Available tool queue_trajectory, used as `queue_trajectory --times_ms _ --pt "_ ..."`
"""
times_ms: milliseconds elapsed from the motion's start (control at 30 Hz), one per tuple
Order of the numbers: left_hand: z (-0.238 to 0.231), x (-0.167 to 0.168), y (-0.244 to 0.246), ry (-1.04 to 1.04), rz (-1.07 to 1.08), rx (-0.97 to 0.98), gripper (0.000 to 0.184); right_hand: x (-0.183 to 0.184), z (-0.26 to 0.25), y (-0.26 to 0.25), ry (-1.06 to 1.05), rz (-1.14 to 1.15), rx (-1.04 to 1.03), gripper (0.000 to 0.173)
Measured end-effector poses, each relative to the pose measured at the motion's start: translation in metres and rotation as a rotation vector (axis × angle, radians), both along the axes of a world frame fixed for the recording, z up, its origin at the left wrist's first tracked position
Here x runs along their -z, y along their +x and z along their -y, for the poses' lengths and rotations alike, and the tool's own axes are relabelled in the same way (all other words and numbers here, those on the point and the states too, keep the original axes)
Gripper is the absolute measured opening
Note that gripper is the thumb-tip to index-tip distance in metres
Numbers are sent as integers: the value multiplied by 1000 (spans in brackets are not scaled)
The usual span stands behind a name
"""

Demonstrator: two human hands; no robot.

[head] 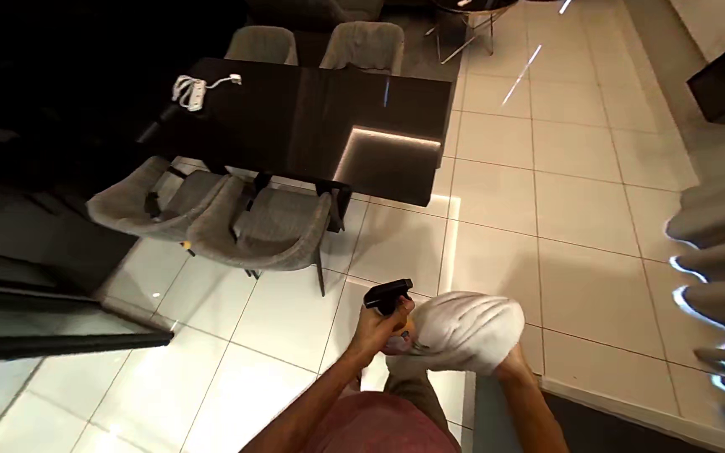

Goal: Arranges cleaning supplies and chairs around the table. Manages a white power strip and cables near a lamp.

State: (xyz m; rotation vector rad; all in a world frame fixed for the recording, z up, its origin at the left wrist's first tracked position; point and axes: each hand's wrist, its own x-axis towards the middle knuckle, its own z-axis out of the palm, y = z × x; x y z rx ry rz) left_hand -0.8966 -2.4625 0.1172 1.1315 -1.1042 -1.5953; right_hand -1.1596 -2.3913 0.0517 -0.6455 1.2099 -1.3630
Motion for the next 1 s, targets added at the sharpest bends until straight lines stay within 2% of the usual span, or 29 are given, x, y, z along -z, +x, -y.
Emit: queue_trajectory --times_ms 100,167,300,400,500,567,667,767,900,1000 --pt "71 18 -42 39 86 -72 29 12 86 -37 208 296 126 65" --pt "121 25 -72 145 116 -224 27 9 145 -71 234 395 105 72" --pt "231 33 -128 293 147 -566 36 -26 264 -143 264 362 5 72" --pt "305 31 -167 278 155 -686 36 -54 348 -200 295 238 -66 67" --pt "385 29 -206 216 139 -786 32 -67 434 -248 311 157 -122 65" --pt "441 35 -232 187 124 -827 28 -63 487 -272 315 148 -103 63" --pt "533 54 -276 176 85 -912 25 -33 565 -319 318 166 -35 65" --pt "631 72 -314 239 97 -1006 30 -14 633 -373 361 170 21 64" --pt "755 82 -357 274 135 -1074 38 -34 729 -446 399 111 39 61" --pt "838 85 -367 283 164 -1144 47 -41 806 -489 330 136 22 63"
